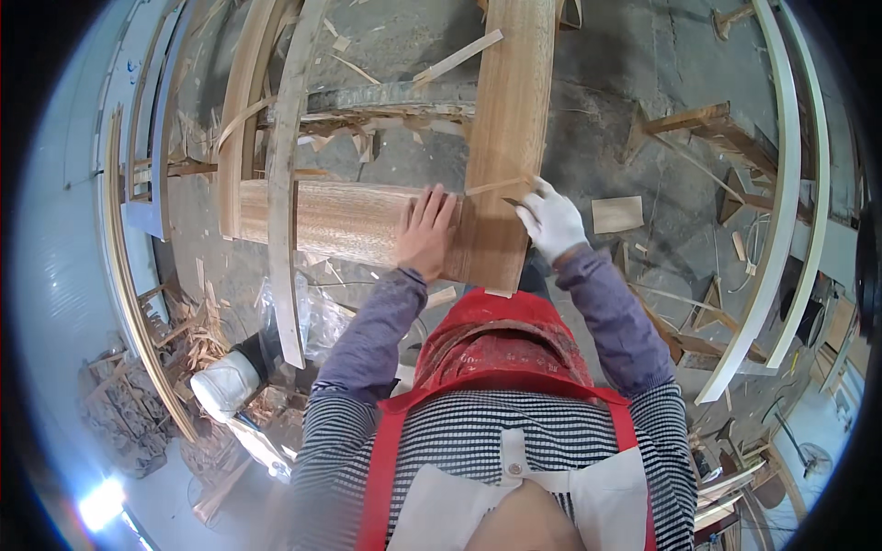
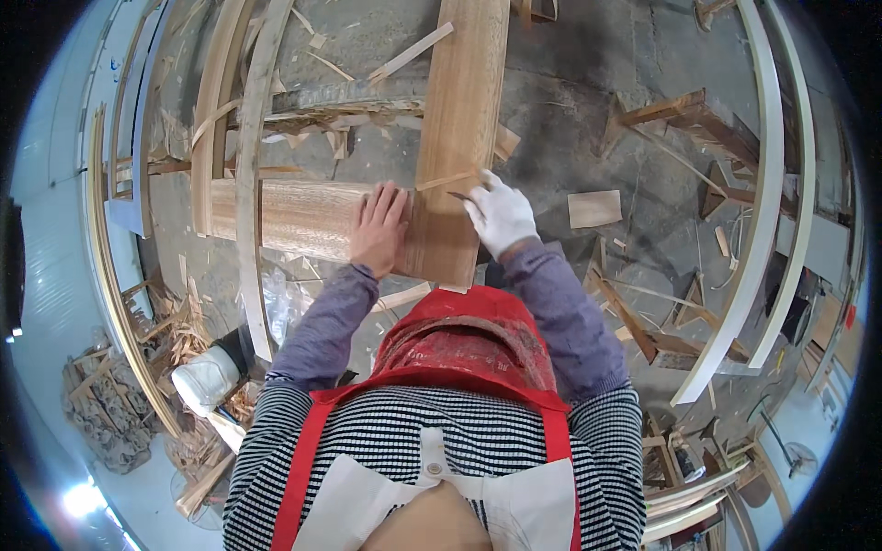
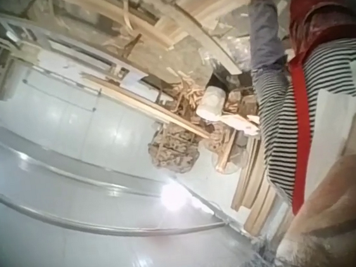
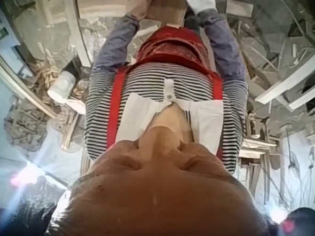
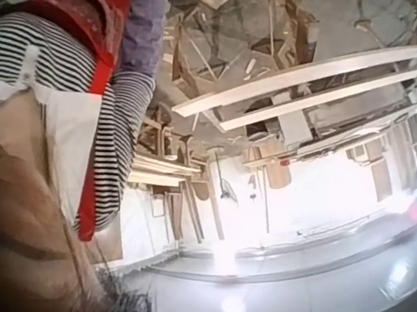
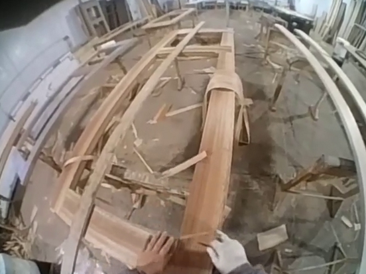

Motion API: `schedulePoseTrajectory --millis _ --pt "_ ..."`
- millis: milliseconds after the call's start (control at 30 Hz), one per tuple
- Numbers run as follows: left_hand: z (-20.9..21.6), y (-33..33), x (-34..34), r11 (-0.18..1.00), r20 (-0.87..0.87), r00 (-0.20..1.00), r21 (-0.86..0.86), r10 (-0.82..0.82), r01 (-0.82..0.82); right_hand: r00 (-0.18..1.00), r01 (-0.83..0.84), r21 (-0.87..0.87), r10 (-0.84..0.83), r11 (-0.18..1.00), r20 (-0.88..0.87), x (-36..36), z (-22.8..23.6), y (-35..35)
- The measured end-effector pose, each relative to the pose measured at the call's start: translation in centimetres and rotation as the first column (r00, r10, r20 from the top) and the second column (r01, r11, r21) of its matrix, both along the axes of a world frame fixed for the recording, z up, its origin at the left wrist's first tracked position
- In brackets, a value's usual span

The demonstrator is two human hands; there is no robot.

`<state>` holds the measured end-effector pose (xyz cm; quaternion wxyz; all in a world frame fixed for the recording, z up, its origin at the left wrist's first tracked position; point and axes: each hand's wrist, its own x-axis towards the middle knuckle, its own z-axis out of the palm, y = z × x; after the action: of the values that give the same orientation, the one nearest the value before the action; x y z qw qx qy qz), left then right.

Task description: The recorder is assembling and applying a white coating to wooden frame components using a roller.

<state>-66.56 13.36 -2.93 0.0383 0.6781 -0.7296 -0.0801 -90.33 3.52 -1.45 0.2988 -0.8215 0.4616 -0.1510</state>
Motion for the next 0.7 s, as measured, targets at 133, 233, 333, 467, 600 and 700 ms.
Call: schedulePoseTrajectory --millis 133,233,333,467,600,700 --pt "-1.0 1.5 -0.4 1.0 -0.07 0.998 0.001 -0.002 0.002 0.988 -0.119 -0.015 0.117 0.993 -0.096 1.7 -0.6 -1.4" --pt "-1.1 2.4 -0.4 1.0 -0.115 0.993 -0.007 -0.018 0.017 0.989 -0.14 -0.05 0.137 0.989 -0.054 1.6 -0.6 -2.0" --pt "-1.0 3.2 -0.2 0.998 -0.143 0.987 -0.001 -0.068 0.069 0.987 -0.044 0.141 0.064 0.989 -0.146 0.4 -0.2 -2.0" --pt "-1.0 2.9 0.2 0.997 -0.307 0.952 -0.082 -0.014 -0.012 0.96 0.234 0.349 -0.272 0.907 0.064 -0.3 -0.1 -0.9" --pt "-1.4 1.5 0.8 0.998 -0.182 0.983 -0.064 -0.012 0.001 0.935 0.231 0.406 -0.317 0.884 0.159 0.0 0.2 -0.1" --pt "-1.5 1.4 1.3 0.997 -0.218 0.975 -0.082 -0.029 0.011 0.899 0.205 0.663 -0.406 0.72 0.162 0.9 0.7 0.6"
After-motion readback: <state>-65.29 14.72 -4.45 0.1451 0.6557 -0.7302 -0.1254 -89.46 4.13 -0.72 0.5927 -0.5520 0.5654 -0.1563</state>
